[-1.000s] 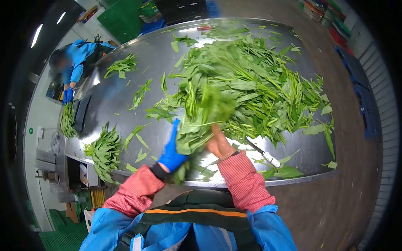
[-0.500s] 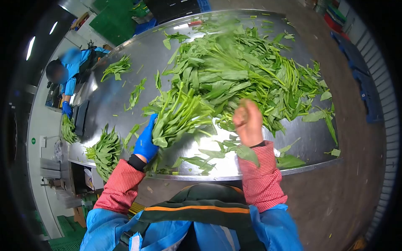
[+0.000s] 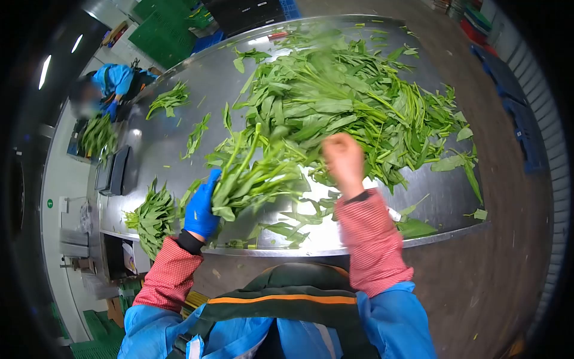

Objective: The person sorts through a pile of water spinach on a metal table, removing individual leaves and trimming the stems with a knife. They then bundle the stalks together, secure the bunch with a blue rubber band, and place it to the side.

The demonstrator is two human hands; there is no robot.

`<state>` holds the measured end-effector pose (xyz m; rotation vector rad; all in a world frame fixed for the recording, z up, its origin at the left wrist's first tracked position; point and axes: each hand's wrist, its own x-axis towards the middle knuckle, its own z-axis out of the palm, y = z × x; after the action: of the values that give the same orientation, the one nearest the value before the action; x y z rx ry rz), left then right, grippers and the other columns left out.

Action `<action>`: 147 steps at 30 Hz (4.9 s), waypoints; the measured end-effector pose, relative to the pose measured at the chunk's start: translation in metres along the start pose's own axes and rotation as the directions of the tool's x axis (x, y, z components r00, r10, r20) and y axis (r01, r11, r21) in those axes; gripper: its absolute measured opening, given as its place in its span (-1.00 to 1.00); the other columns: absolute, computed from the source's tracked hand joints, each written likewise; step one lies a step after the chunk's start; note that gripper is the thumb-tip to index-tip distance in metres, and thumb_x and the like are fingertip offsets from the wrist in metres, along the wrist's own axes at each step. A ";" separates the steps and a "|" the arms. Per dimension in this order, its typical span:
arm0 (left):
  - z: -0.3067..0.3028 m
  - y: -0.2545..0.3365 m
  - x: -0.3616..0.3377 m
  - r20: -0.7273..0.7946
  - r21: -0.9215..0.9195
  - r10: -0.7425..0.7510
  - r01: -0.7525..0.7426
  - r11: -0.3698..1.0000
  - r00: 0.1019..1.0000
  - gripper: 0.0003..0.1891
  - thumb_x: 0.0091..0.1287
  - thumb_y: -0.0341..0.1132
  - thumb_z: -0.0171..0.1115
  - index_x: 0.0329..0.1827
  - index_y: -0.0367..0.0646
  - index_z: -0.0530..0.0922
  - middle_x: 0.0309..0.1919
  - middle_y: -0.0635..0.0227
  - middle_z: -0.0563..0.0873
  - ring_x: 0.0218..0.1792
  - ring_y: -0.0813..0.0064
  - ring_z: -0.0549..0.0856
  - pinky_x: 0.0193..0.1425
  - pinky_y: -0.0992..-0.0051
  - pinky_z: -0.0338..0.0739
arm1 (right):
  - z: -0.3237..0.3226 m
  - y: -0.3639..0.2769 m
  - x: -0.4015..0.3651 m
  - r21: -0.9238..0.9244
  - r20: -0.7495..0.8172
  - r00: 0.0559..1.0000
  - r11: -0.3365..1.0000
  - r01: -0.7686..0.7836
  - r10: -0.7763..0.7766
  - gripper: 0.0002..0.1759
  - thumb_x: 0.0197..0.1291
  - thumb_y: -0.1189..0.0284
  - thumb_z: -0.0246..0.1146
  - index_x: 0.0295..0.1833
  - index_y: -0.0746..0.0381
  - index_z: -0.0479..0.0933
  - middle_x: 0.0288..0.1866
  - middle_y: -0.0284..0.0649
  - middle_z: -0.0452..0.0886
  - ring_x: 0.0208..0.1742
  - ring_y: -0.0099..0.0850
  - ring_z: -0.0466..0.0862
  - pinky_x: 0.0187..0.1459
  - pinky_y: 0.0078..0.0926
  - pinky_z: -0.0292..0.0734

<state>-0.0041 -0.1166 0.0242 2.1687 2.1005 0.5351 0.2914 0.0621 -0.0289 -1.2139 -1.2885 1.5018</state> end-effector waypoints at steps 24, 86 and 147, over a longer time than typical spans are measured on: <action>0.011 0.005 0.016 0.225 -0.330 0.160 -0.079 0.941 0.961 -0.22 0.10 -0.40 0.37 0.43 -0.07 0.25 0.00 0.12 0.61 0.04 0.14 0.62 0.12 0.32 0.50 | 0.020 -0.003 -0.021 -0.046 0.611 0.699 0.865 0.499 -0.371 -0.53 0.07 0.43 0.33 0.14 0.25 0.46 -0.08 -0.18 0.59 -0.11 -0.34 0.60 -0.02 -0.40 0.54; 0.032 -0.015 -0.005 0.304 -0.696 -0.063 0.266 0.667 0.951 -0.29 0.21 -0.36 0.36 0.42 -0.23 0.24 0.26 0.21 0.50 0.25 0.43 0.50 0.37 0.39 0.33 | 0.006 -0.019 -0.030 -0.315 0.518 0.788 0.782 0.538 -0.333 -0.46 0.00 0.25 0.38 0.08 0.28 0.48 -0.05 -0.06 0.58 -0.07 -0.22 0.62 -0.03 -0.34 0.52; 0.033 -0.021 -0.022 0.362 -0.673 -0.038 0.289 0.681 0.931 -0.17 0.08 -0.60 0.23 0.49 -0.13 0.15 0.30 0.18 0.47 0.30 0.45 0.44 0.38 0.43 0.29 | 0.034 -0.026 -0.037 -0.096 0.399 0.860 0.918 0.385 -0.319 -0.82 0.08 0.46 0.30 -0.18 0.28 0.58 -0.26 -0.29 0.51 -0.33 -0.59 0.51 -0.34 -0.60 0.39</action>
<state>-0.0141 -0.1307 -0.0175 1.4667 1.5124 0.7624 0.2662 0.0231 0.0039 -0.7454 -1.8216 1.4090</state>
